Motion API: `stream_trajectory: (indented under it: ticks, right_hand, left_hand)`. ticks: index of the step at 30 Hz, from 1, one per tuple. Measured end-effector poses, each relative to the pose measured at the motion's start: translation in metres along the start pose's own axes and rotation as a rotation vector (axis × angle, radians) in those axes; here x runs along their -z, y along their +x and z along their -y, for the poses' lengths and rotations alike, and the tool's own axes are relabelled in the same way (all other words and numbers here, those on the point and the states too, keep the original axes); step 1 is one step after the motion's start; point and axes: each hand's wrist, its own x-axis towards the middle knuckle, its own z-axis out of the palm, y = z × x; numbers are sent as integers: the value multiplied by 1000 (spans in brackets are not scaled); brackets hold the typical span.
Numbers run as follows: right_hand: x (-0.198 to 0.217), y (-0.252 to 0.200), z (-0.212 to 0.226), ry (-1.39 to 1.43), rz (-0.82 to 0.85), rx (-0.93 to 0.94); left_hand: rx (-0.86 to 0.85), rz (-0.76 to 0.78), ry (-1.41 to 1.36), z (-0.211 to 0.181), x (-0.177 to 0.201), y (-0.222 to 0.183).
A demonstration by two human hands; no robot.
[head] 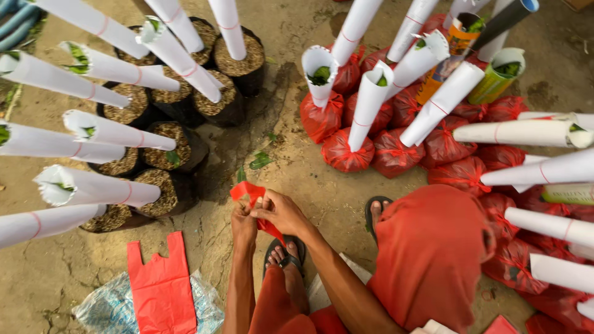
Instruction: The person places potted seedlings into red plastic bags, then ties the bags closed around the base of the pots. The person repeats this process for several seedlings, stacking the finished packages nearby.
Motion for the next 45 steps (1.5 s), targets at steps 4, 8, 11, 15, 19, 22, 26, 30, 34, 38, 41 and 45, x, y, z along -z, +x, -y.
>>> stream_trajectory:
  ticks: [4,8,11,15,19,22,26,30,34,38,41,45]
  right_hand:
    - [-6,10,-40,220,27,111]
    - [-24,17,-50,283,66,215]
    - [-23,15,-45,407,165,201]
    - [-18,9,-24,169,-93,121]
    - [2,5,0,113,-457,101]
    - [38,-1,13,-86,-711,97]
    - [43,-8,36,-239,-493,564]
    - [14,-3,35,-253,-450,461]
    - [30,8,-20,-121,-476,105]
    - [42,20,-75,1053,-209,-182]
    - [38,22,-81,1433,-3,-387]
    - [43,18,-68,1519,-68,-533]
  left_hand:
    - [190,25,-10,-16,9,-1]
    - [264,70,106,-31,15,-5]
    - [314,142,3,-39,10,-2]
    - [278,214,-40,-46,13,-7]
    - [177,224,120,-51,41,-10]
    - [-297,-103,116,-52,54,-10]
    - [-519,-216,601,-60,31,-12]
    - [-487,-122,1021,-77,-8,-29]
    - [-424,-331,1158,-92,8,-36]
    - [204,-151,231,-62,47,-8]
    - [324,-96,-419,-28,63,8]
    - [391,-100,-769,-16,54,14]
